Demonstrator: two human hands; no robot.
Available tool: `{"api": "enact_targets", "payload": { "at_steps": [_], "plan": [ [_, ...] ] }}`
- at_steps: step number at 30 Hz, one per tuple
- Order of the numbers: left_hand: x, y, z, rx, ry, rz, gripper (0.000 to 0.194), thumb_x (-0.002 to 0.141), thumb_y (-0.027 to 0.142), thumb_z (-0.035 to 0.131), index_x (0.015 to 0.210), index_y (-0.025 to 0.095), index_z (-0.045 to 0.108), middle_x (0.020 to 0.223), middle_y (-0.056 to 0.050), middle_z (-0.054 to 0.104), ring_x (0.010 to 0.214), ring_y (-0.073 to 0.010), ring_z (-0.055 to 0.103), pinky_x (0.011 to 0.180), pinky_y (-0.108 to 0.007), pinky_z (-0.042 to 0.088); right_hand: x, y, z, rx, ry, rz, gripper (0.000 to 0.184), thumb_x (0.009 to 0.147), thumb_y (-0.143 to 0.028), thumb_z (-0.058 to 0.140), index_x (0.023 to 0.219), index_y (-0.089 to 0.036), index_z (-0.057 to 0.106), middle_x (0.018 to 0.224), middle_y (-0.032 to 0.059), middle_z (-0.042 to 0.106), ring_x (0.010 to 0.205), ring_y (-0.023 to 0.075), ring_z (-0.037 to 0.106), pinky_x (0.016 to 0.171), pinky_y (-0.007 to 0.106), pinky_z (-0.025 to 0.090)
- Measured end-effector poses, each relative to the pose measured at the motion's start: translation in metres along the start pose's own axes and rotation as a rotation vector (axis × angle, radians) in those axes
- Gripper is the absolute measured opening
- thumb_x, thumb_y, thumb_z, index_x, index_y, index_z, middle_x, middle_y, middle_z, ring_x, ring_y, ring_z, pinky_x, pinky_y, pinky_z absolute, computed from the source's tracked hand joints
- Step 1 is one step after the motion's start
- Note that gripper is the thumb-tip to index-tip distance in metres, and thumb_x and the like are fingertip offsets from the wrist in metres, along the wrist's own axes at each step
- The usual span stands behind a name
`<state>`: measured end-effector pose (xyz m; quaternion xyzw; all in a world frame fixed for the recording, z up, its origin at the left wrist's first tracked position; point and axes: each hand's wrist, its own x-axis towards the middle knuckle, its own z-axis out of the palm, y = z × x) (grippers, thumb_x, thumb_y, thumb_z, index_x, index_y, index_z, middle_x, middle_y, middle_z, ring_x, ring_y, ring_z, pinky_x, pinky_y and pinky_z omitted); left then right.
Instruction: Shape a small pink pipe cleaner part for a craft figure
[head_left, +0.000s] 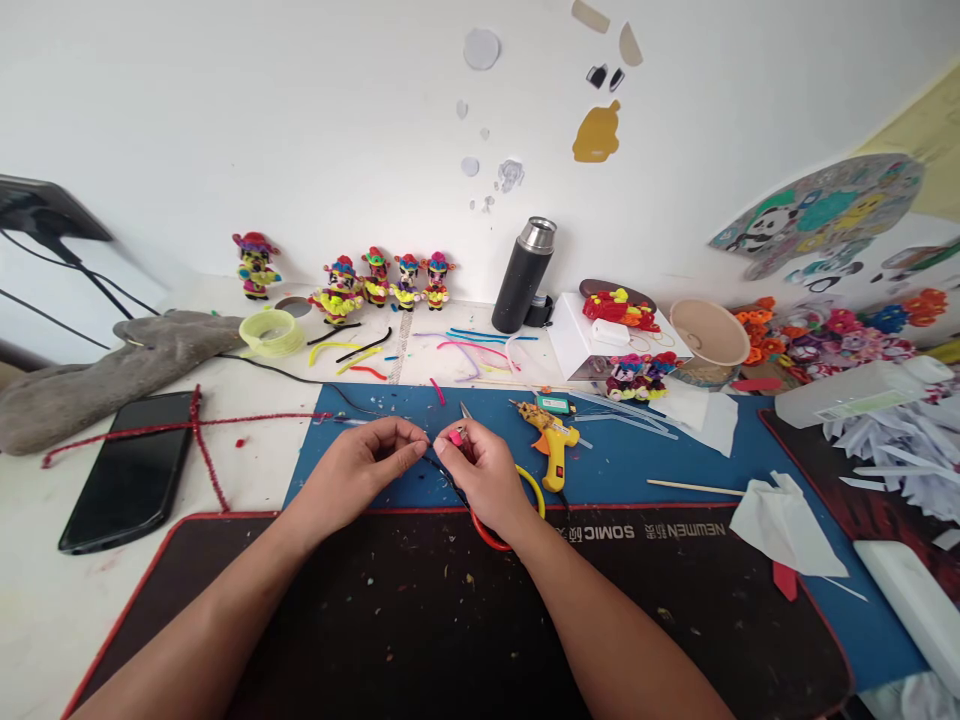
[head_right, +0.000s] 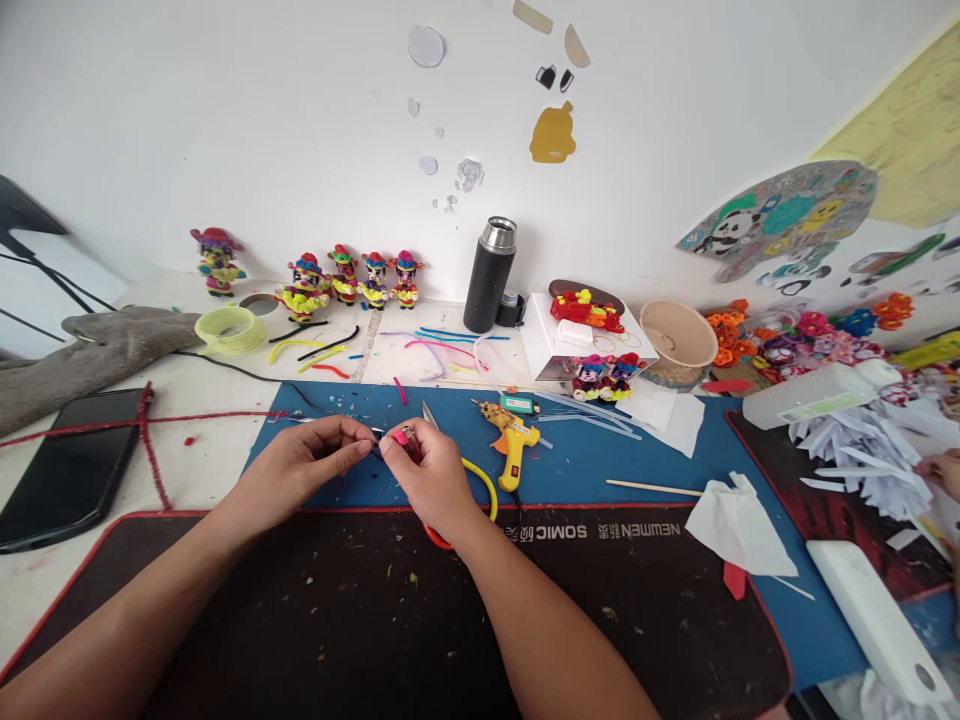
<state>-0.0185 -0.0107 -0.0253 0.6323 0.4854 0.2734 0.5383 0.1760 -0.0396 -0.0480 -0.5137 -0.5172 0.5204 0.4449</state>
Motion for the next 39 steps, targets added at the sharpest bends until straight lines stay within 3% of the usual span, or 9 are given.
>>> {"api": "enact_targets", "payload": {
  "at_steps": [12, 39],
  "plan": [
    [0.0007, 0.001, 0.0016, 0.005, -0.046, -0.003, 0.041, 0.091, 0.062, 0.067, 0.094, 0.021, 0.07, 0.079, 0.002, 0.064, 0.074, -0.0175, 0.052, 0.069, -0.028, 0.04, -0.001, -0.0037, 0.0005, -0.056, 0.007, -0.026, 0.023, 0.095, -0.041, 0.065, 0.088, -0.02, 0.066, 0.069, -0.0041, 0.049, 0.061, 0.0126, 0.04, 0.056, 0.026, 0.034],
    [-0.0001, 0.0027, 0.0009, -0.037, -0.006, 0.04, 0.036, 0.093, 0.057, 0.067, 0.09, 0.021, 0.07, 0.085, -0.001, 0.067, 0.081, -0.0191, 0.058, 0.075, -0.029, 0.046, -0.0016, -0.005, 0.0019, -0.053, -0.016, -0.019, 0.021, 0.096, -0.04, 0.064, 0.089, -0.02, 0.065, 0.072, -0.0031, 0.052, 0.064, 0.0138, 0.044, 0.059, 0.026, 0.036]
  ]
}}
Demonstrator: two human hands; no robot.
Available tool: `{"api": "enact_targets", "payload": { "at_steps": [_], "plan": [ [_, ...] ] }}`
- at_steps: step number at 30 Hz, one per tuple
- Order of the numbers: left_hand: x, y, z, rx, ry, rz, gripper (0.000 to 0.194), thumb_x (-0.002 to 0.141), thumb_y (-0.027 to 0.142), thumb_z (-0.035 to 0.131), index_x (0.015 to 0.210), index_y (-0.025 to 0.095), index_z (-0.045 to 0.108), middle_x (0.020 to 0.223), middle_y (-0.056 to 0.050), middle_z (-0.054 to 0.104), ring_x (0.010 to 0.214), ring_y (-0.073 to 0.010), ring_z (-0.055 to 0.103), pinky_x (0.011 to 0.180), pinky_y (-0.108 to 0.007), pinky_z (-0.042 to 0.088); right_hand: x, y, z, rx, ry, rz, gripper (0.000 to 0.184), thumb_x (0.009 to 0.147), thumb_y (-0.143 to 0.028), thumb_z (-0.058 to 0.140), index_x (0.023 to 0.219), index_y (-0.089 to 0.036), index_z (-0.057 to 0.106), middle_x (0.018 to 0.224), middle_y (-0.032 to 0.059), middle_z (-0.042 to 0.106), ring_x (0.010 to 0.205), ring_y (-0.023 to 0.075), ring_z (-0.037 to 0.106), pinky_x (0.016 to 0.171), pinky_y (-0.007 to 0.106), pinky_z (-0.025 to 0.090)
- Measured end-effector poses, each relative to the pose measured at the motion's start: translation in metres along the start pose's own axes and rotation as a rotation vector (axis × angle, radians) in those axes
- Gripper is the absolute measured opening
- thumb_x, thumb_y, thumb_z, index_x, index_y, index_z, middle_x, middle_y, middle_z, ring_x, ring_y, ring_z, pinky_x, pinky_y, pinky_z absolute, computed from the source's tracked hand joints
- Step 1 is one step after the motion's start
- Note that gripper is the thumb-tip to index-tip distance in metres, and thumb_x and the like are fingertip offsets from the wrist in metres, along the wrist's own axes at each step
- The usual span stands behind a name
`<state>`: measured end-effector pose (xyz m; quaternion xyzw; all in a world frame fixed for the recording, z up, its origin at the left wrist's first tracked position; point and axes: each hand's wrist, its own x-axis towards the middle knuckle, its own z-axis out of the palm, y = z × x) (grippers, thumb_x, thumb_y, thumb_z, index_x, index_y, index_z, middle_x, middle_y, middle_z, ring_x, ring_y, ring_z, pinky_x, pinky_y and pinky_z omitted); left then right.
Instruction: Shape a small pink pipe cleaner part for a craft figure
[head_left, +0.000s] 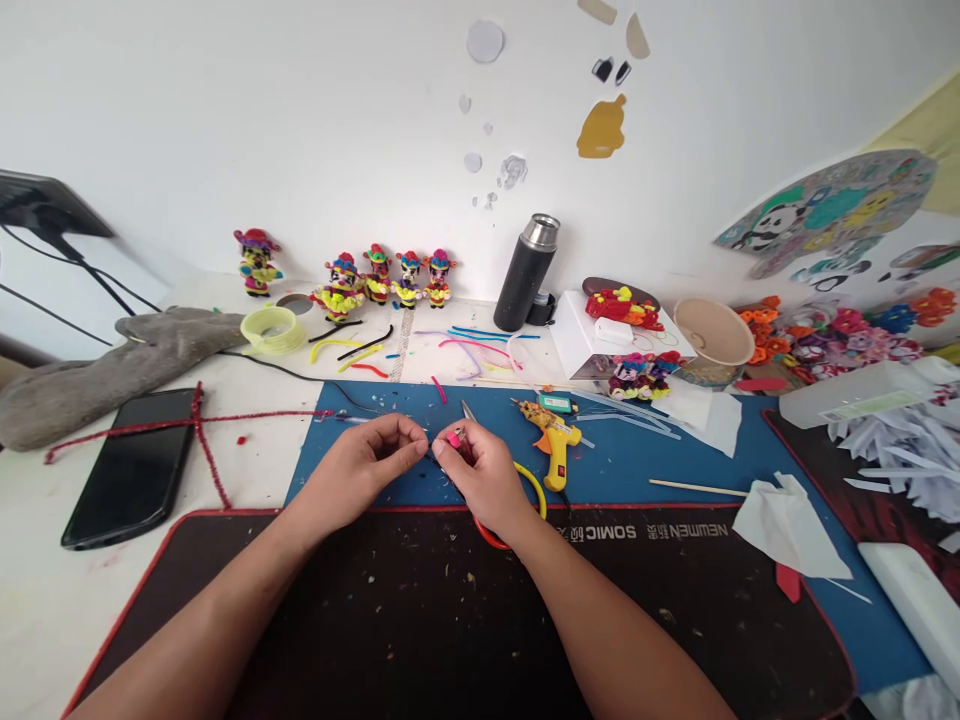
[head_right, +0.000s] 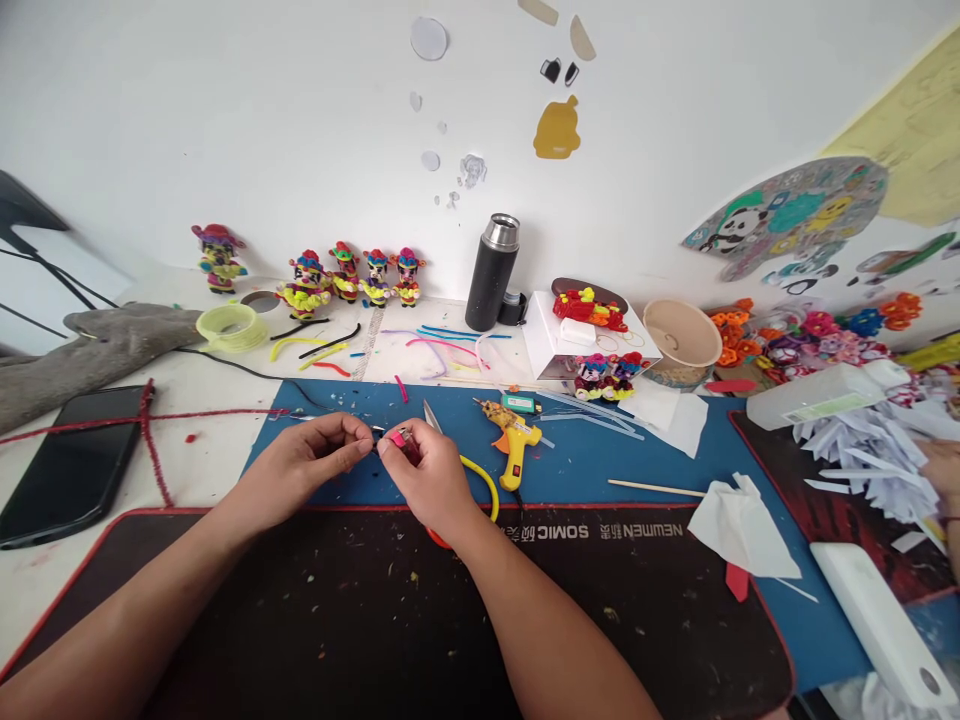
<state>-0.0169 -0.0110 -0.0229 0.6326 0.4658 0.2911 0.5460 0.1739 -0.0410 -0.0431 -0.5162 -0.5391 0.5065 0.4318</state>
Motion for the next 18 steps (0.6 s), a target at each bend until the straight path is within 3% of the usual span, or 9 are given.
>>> {"api": "enact_targets", "payload": {
  "at_steps": [18],
  "plan": [
    [0.0001, -0.0004, 0.0005, -0.013, -0.024, -0.019, 0.04, 0.09, 0.061, 0.069, 0.093, 0.021, 0.07, 0.075, 0.002, 0.059, 0.071, -0.0167, 0.051, 0.065, -0.027, 0.041, 0.0003, 0.0008, 0.0004, -0.01, 0.018, -0.005, 0.022, 0.096, -0.04, 0.063, 0.088, -0.02, 0.065, 0.072, -0.0028, 0.052, 0.064, 0.0138, 0.044, 0.058, 0.026, 0.036]
  ]
}}
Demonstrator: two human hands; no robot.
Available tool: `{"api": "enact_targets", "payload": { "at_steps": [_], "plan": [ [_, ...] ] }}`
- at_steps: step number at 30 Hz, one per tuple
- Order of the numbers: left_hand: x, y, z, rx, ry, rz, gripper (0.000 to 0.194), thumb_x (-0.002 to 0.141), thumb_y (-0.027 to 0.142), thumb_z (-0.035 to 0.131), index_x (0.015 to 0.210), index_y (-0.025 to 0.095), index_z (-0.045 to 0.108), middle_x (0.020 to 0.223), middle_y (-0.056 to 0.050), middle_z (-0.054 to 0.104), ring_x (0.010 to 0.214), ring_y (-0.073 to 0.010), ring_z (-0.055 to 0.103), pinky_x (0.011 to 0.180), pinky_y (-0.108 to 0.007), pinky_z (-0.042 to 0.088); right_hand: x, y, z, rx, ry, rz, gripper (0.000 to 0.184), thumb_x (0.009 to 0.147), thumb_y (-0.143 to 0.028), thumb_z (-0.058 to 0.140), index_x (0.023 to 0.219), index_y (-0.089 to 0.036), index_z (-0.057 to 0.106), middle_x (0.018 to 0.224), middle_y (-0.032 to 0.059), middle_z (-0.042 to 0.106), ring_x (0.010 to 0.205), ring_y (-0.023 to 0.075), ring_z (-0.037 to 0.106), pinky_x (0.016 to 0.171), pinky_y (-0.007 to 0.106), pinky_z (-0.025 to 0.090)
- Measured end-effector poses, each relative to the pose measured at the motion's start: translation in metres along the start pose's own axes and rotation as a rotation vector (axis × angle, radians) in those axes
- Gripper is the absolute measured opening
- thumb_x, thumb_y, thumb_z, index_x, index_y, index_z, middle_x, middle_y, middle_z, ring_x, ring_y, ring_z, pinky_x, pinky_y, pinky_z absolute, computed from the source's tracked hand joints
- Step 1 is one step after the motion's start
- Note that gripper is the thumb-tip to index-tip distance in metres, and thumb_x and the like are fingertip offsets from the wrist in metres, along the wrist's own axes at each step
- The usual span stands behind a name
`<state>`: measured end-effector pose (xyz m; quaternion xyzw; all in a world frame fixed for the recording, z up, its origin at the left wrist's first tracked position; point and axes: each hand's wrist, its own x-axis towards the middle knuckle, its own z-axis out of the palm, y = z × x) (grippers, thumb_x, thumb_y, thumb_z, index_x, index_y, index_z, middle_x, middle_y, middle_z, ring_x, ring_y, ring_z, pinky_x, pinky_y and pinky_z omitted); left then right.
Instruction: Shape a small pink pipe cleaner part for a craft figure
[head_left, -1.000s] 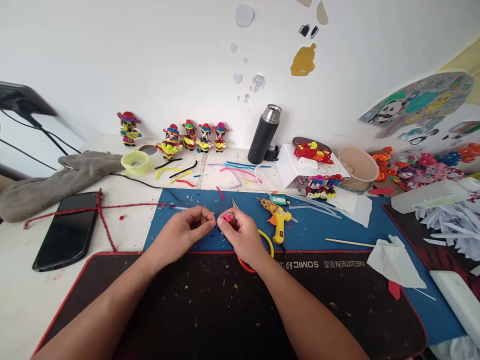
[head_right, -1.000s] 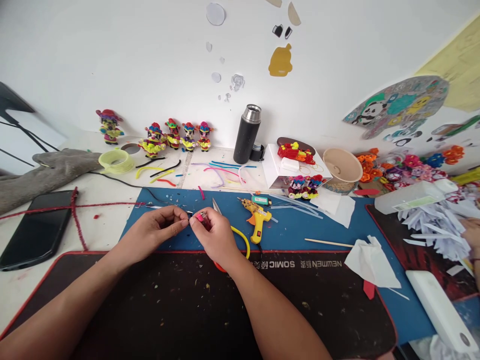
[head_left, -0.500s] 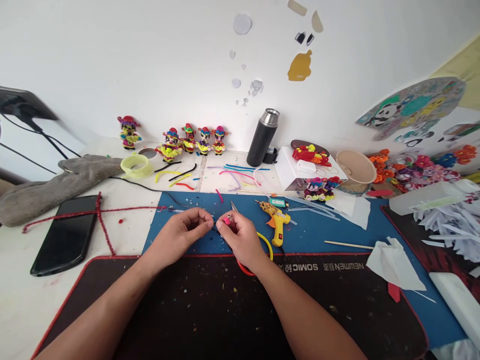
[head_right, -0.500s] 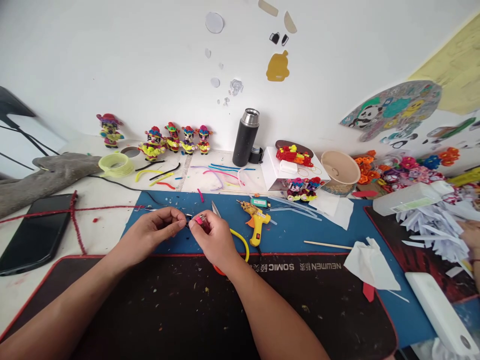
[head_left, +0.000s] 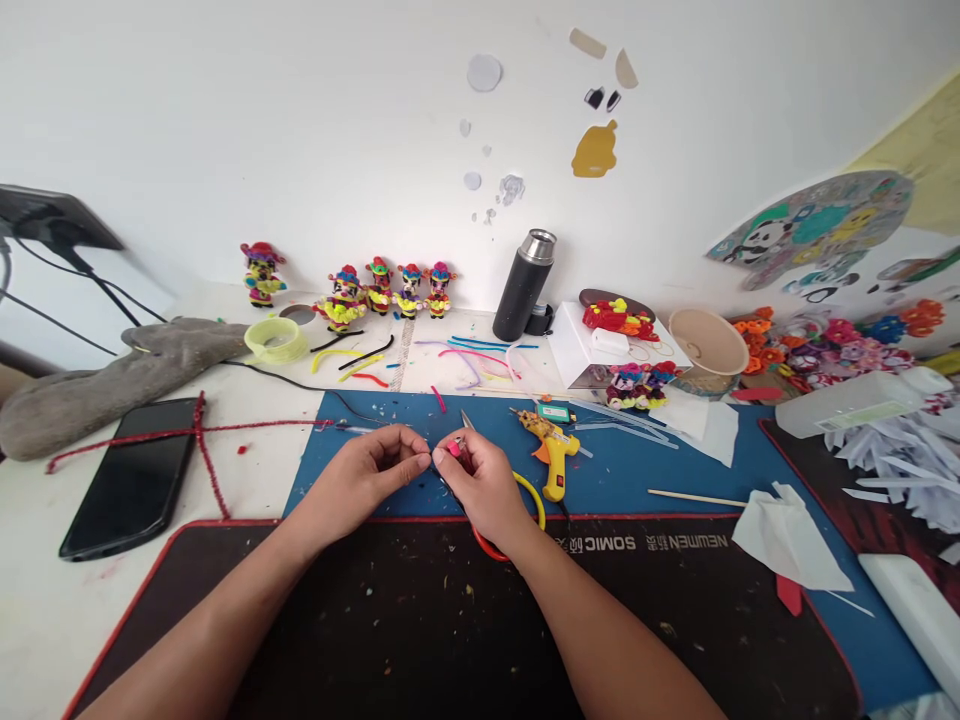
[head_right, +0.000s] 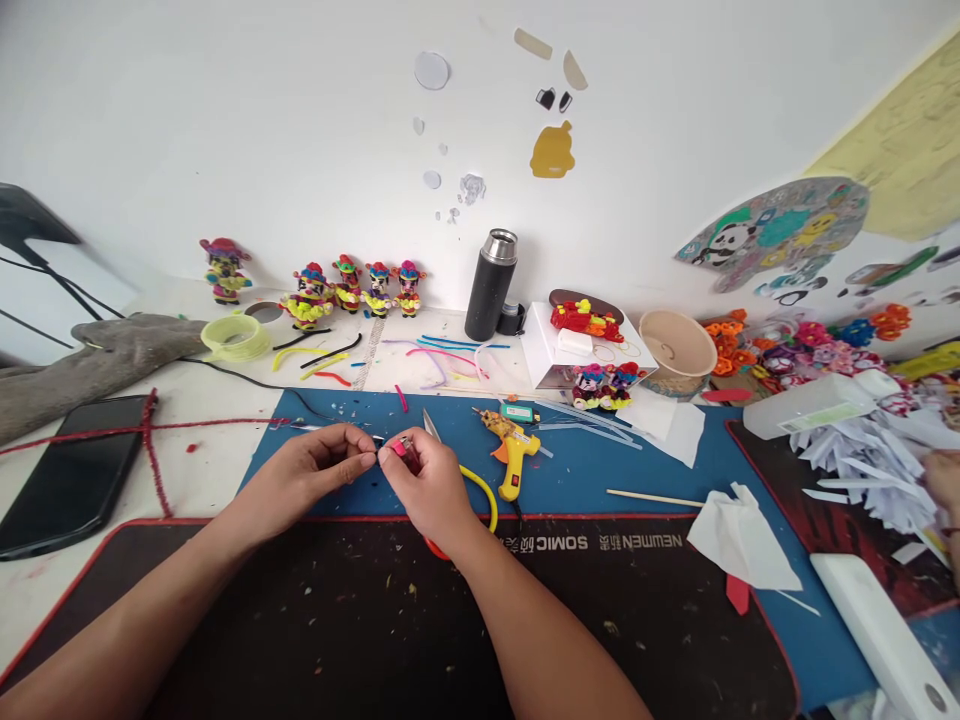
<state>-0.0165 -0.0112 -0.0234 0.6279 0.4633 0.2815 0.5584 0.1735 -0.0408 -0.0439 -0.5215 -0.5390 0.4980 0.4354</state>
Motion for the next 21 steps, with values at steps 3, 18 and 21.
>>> {"api": "enact_targets", "payload": {
  "at_steps": [3, 18, 21],
  "plan": [
    [-0.001, 0.0014, -0.0007, -0.003, 0.002, 0.0, 0.038, 0.089, 0.059, 0.071, 0.092, 0.021, 0.07, 0.076, 0.002, 0.061, 0.072, -0.0168, 0.053, 0.066, -0.026, 0.042, -0.0001, -0.0005, 0.0004, 0.0, -0.005, 0.002, 0.022, 0.095, -0.04, 0.064, 0.088, -0.02, 0.065, 0.073, -0.0026, 0.052, 0.065, 0.0139, 0.044, 0.058, 0.026, 0.036],
    [0.0, 0.0048, 0.0012, -0.012, 0.013, -0.015, 0.039, 0.088, 0.06, 0.07, 0.091, 0.021, 0.07, 0.075, 0.002, 0.062, 0.067, -0.0158, 0.052, 0.062, -0.026, 0.042, 0.0001, -0.0001, -0.0005, 0.022, -0.007, 0.014, 0.022, 0.095, -0.041, 0.064, 0.089, -0.02, 0.065, 0.072, -0.0029, 0.051, 0.062, 0.0134, 0.042, 0.056, 0.026, 0.035],
    [0.0003, 0.0039, 0.0014, -0.002, 0.013, -0.006, 0.038, 0.088, 0.059, 0.07, 0.091, 0.022, 0.07, 0.074, 0.002, 0.061, 0.067, -0.016, 0.052, 0.062, -0.026, 0.042, 0.0001, 0.0007, -0.0006, 0.029, -0.006, 0.015, 0.023, 0.096, -0.042, 0.064, 0.089, -0.02, 0.066, 0.072, -0.0029, 0.051, 0.062, 0.0132, 0.041, 0.056, 0.026, 0.035]
  ]
}}
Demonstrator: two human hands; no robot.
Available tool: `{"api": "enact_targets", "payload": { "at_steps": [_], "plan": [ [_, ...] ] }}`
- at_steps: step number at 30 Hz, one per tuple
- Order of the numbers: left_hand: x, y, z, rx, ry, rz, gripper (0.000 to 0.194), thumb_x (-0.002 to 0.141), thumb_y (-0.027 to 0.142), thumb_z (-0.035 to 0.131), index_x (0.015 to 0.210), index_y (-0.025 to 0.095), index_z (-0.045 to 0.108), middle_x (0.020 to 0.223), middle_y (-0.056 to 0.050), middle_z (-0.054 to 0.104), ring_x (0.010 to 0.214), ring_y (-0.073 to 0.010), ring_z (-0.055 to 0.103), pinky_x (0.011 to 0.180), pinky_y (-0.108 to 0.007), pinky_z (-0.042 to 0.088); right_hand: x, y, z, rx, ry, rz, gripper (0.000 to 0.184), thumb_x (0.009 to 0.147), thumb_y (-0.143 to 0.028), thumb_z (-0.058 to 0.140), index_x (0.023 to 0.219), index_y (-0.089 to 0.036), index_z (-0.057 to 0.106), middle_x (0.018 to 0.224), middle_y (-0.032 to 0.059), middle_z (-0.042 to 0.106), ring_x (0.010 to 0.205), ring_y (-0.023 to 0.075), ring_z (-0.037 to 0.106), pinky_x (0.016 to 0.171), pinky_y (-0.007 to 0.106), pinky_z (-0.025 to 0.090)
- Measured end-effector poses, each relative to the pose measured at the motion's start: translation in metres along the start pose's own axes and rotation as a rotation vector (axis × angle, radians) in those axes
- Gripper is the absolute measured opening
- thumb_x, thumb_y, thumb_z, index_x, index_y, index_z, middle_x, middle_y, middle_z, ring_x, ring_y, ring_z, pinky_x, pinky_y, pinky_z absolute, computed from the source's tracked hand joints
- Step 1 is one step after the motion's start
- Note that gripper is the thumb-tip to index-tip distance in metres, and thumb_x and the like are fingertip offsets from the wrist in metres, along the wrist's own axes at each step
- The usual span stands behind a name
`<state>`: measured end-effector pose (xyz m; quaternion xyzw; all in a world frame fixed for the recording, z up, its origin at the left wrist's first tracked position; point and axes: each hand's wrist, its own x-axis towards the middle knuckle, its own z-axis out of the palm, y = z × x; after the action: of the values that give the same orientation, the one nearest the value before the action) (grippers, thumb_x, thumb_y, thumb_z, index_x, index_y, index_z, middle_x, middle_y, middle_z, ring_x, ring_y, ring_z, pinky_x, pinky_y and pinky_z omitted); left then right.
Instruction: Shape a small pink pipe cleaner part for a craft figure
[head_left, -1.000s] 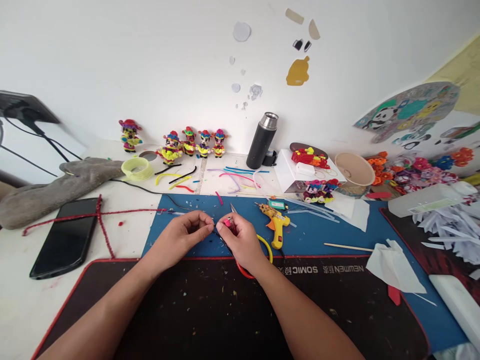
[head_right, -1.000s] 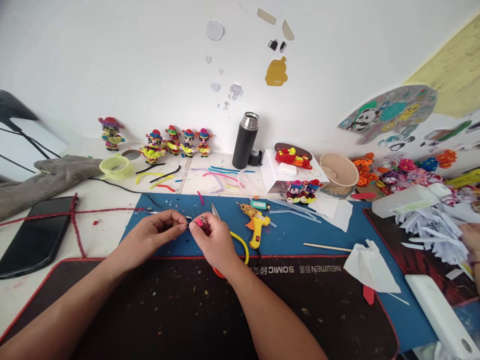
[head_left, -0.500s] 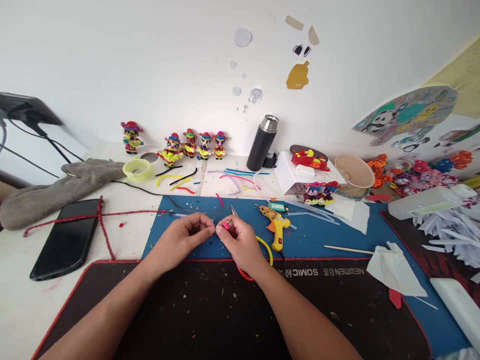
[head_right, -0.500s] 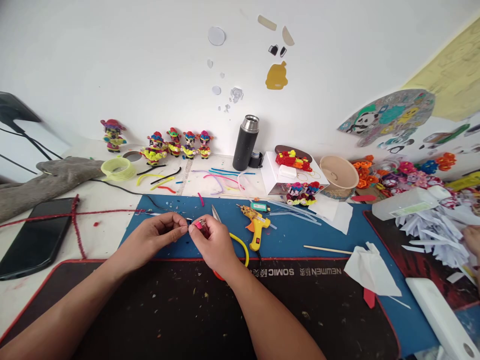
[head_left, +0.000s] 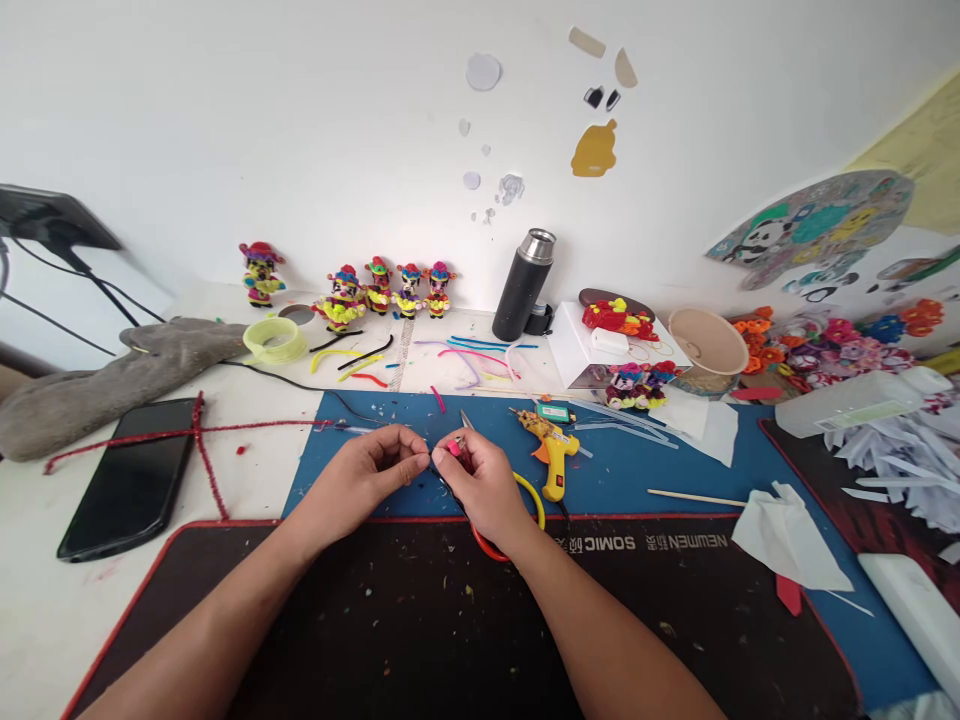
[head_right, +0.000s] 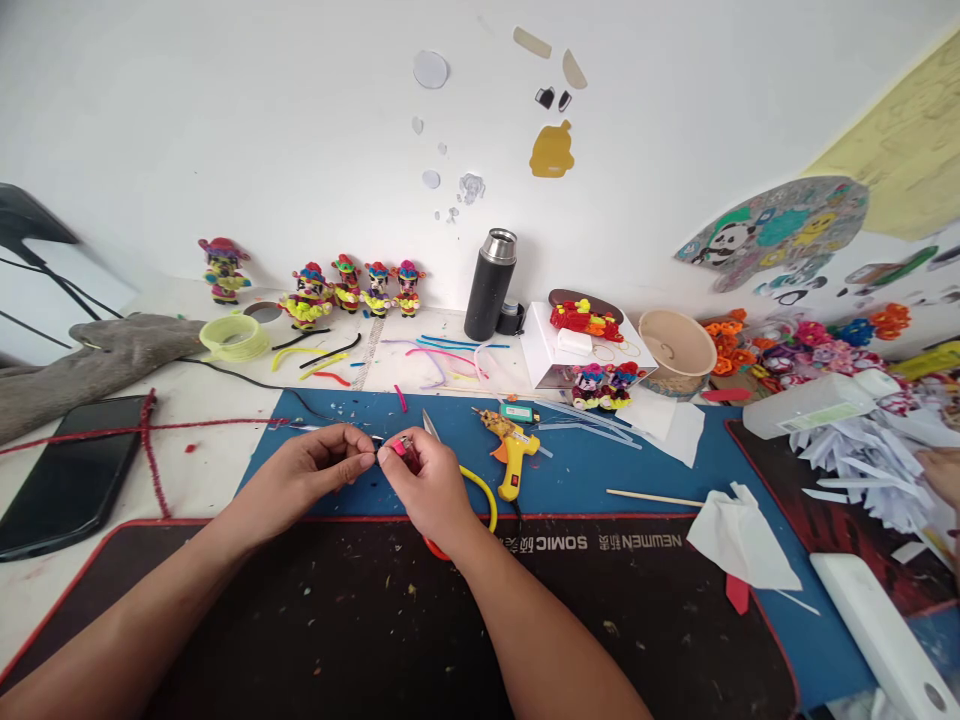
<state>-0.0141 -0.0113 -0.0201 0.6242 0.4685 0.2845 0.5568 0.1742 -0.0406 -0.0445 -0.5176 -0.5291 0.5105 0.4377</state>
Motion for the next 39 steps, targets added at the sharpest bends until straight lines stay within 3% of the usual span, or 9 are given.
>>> {"api": "enact_targets", "payload": {
  "at_steps": [17, 21, 31, 39],
  "plan": [
    [-0.0006, -0.0041, -0.0003, -0.065, 0.007, -0.009, 0.033, 0.09, 0.055, 0.072, 0.095, 0.022, 0.073, 0.081, 0.001, 0.065, 0.073, -0.0162, 0.054, 0.067, -0.027, 0.042, -0.0005, -0.0016, 0.0005, -0.023, -0.004, -0.016, 0.019, 0.095, -0.038, 0.064, 0.088, -0.02, 0.065, 0.072, -0.0029, 0.052, 0.064, 0.0137, 0.042, 0.058, 0.026, 0.035],
    [-0.0002, -0.0055, 0.0014, -0.056, 0.002, 0.008, 0.033, 0.091, 0.054, 0.073, 0.099, 0.022, 0.071, 0.075, 0.003, 0.059, 0.071, -0.0161, 0.052, 0.066, -0.027, 0.041, -0.0005, -0.0014, 0.0005, -0.006, 0.007, 0.001, 0.021, 0.095, -0.04, 0.064, 0.088, -0.02, 0.065, 0.07, -0.0036, 0.05, 0.061, 0.0131, 0.041, 0.056, 0.026, 0.034],
    [-0.0016, -0.0029, 0.0045, 0.023, 0.073, 0.045, 0.029, 0.091, 0.052, 0.071, 0.094, 0.022, 0.071, 0.081, 0.001, 0.067, 0.078, -0.018, 0.06, 0.074, -0.029, 0.047, 0.0002, -0.0016, 0.0005, 0.01, -0.003, -0.012, 0.022, 0.094, -0.04, 0.065, 0.089, -0.019, 0.067, 0.072, -0.0026, 0.053, 0.064, 0.0132, 0.042, 0.058, 0.026, 0.035],
    [-0.002, -0.0033, 0.0026, 0.031, 0.07, 0.034, 0.032, 0.092, 0.053, 0.069, 0.094, 0.022, 0.069, 0.08, 0.002, 0.065, 0.075, -0.0173, 0.058, 0.072, -0.028, 0.047, -0.0008, -0.0017, 0.0005, 0.014, -0.019, -0.021, 0.021, 0.095, -0.038, 0.065, 0.089, -0.019, 0.069, 0.074, -0.0022, 0.055, 0.064, 0.013, 0.043, 0.059, 0.026, 0.035]
  ]
}}
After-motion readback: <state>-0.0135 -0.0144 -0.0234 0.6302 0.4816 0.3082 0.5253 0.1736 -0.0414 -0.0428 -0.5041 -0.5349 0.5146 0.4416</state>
